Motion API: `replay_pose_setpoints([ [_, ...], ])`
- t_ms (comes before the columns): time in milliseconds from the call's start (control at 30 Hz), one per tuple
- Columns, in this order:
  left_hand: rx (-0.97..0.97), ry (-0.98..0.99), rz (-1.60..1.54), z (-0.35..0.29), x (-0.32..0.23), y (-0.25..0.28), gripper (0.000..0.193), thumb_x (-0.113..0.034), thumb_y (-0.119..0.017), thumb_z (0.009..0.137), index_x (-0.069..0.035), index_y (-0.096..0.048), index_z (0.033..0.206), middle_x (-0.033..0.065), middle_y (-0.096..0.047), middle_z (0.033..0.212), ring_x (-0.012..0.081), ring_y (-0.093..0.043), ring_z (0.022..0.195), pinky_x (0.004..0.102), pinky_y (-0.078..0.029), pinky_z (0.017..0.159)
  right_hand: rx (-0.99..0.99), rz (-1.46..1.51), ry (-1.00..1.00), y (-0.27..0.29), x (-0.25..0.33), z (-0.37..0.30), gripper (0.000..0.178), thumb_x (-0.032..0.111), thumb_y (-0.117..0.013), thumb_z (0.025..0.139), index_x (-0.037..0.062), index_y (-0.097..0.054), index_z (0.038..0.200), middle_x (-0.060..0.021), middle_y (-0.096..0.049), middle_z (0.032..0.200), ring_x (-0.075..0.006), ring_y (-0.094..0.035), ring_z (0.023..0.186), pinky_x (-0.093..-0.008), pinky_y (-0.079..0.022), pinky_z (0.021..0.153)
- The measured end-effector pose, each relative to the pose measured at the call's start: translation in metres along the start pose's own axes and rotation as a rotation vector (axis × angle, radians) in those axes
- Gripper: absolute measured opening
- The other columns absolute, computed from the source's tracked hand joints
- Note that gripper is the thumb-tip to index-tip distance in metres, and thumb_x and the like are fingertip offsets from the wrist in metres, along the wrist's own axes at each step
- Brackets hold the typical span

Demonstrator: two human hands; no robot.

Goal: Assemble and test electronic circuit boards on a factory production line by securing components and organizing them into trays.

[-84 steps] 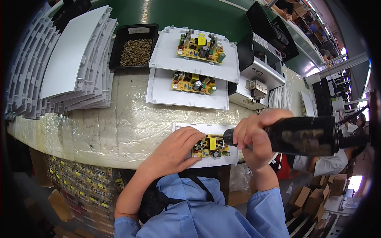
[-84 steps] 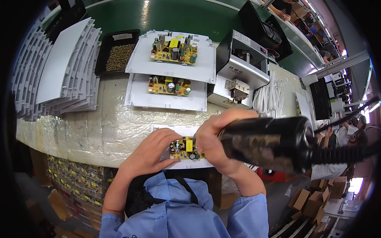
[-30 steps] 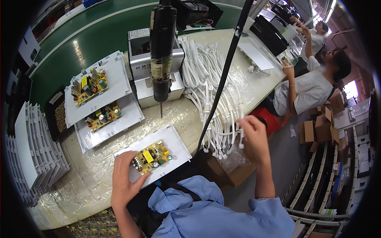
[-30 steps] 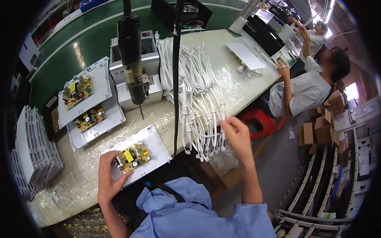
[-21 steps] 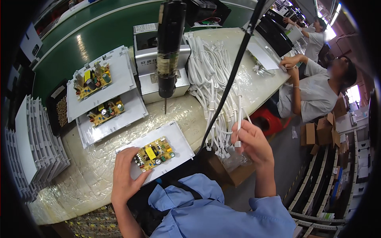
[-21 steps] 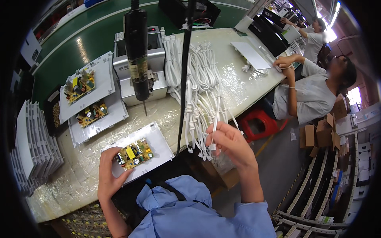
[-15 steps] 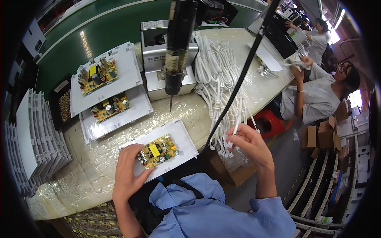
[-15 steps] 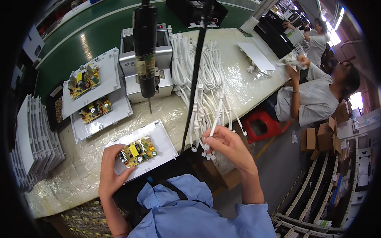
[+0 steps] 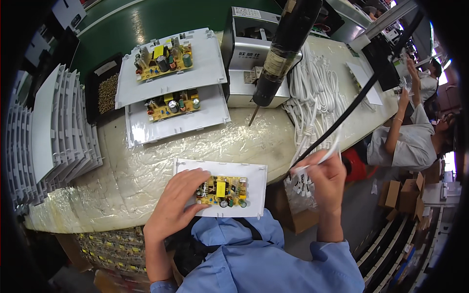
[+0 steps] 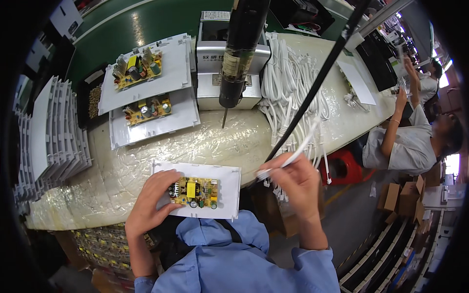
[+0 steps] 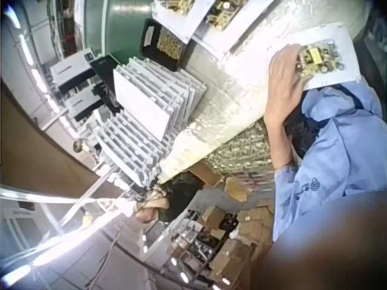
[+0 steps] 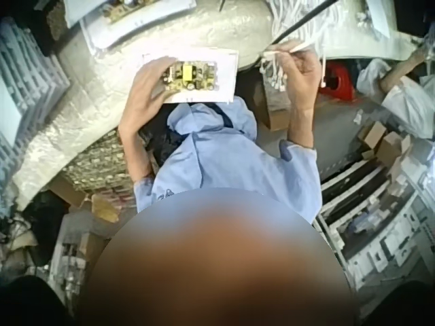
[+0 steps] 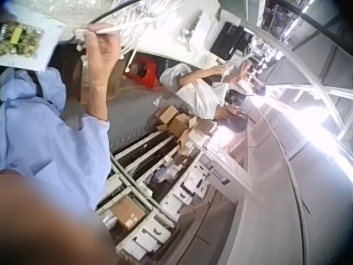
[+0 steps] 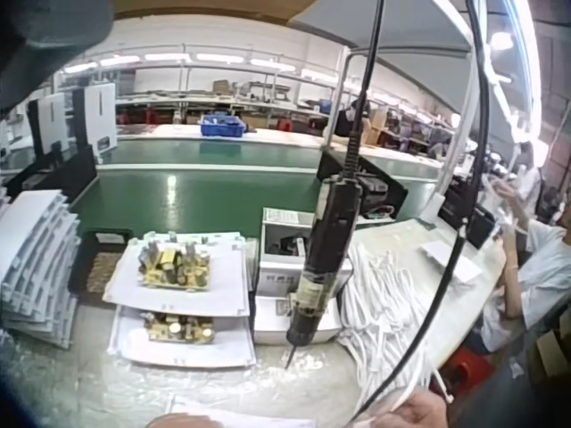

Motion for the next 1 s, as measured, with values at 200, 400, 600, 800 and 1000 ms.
replay_pose_setpoints([
  [200, -0.022, -0.015, -0.03, 0.005, -0.002, -0.002, 0.069, -0.014, -0.082, 0.071, -0.005, -0.054, 0.133, 0.0166, -0.057, 0.132, 0.0374, -0.052, 0.124, 0.0452, -0.04, 0.106, -0.345, -0.378, 0.316, 0.072, 0.078, 0.031, 0.014, 0.012, -0.058, 0.1, 0.0005, -0.058, 0.107, -0.0088, -0.066, 0.096, -0.0125, -0.061, 0.087, -0.0282, -0.047, 0.083],
  [400, -0.044, -0.013, 0.001, 0.002, 0.002, -0.003, 0.069, -0.015, -0.082, 0.072, -0.004, -0.054, 0.134, 0.0167, -0.057, 0.132, 0.0373, -0.053, 0.123, 0.0446, -0.04, 0.105, -0.417, -0.353, 0.691, 0.105, 0.181, 0.061, 0.013, 0.009, -0.059, 0.099, 0.0005, -0.062, 0.109, -0.0081, -0.065, 0.106, -0.0121, -0.061, 0.093, -0.0282, -0.048, 0.085],
  [600, -0.038, -0.007, 0.014, 0.004, 0.0, -0.002, 0.067, -0.017, -0.079, 0.077, -0.006, -0.052, 0.137, 0.0151, -0.057, 0.133, 0.0358, -0.052, 0.124, 0.0445, -0.041, 0.105, -0.074, -0.418, 0.639, 0.0, 0.158, 0.011, 0.011, 0.0, -0.062, 0.093, -0.0022, -0.064, 0.104, -0.0144, -0.068, 0.098, -0.0176, -0.066, 0.09, -0.0286, -0.052, 0.08],
  [800, -0.035, -0.018, -0.019, 0.003, 0.004, -0.004, 0.067, -0.017, -0.08, 0.074, -0.007, -0.054, 0.136, 0.0147, -0.057, 0.134, 0.036, -0.052, 0.125, 0.0445, -0.04, 0.106, 0.304, -0.61, 0.28, -0.077, 0.035, -0.003, 0.015, -0.011, -0.06, 0.087, -0.0022, -0.068, 0.097, -0.0146, -0.071, 0.095, -0.0216, -0.069, 0.087, -0.0314, -0.054, 0.075],
  [1000, -0.045, -0.017, -0.027, 0.001, 0.004, -0.001, 0.068, -0.017, -0.079, 0.074, -0.007, -0.053, 0.136, 0.0129, -0.056, 0.136, 0.035, -0.052, 0.126, 0.0445, -0.04, 0.106, 0.234, -0.824, 0.48, -0.096, -0.009, -0.002, 0.018, -0.007, -0.066, 0.086, 0.0007, -0.068, 0.103, -0.0135, -0.07, 0.094, -0.0268, -0.07, 0.084, -0.0323, -0.053, 0.073],
])
Point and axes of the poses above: each hand's wrist, its own z-axis towards the middle knuckle, its own y-axis out of the back of the hand, x = y × z, the point moved 10 cm from there along z, towards the middle knuckle
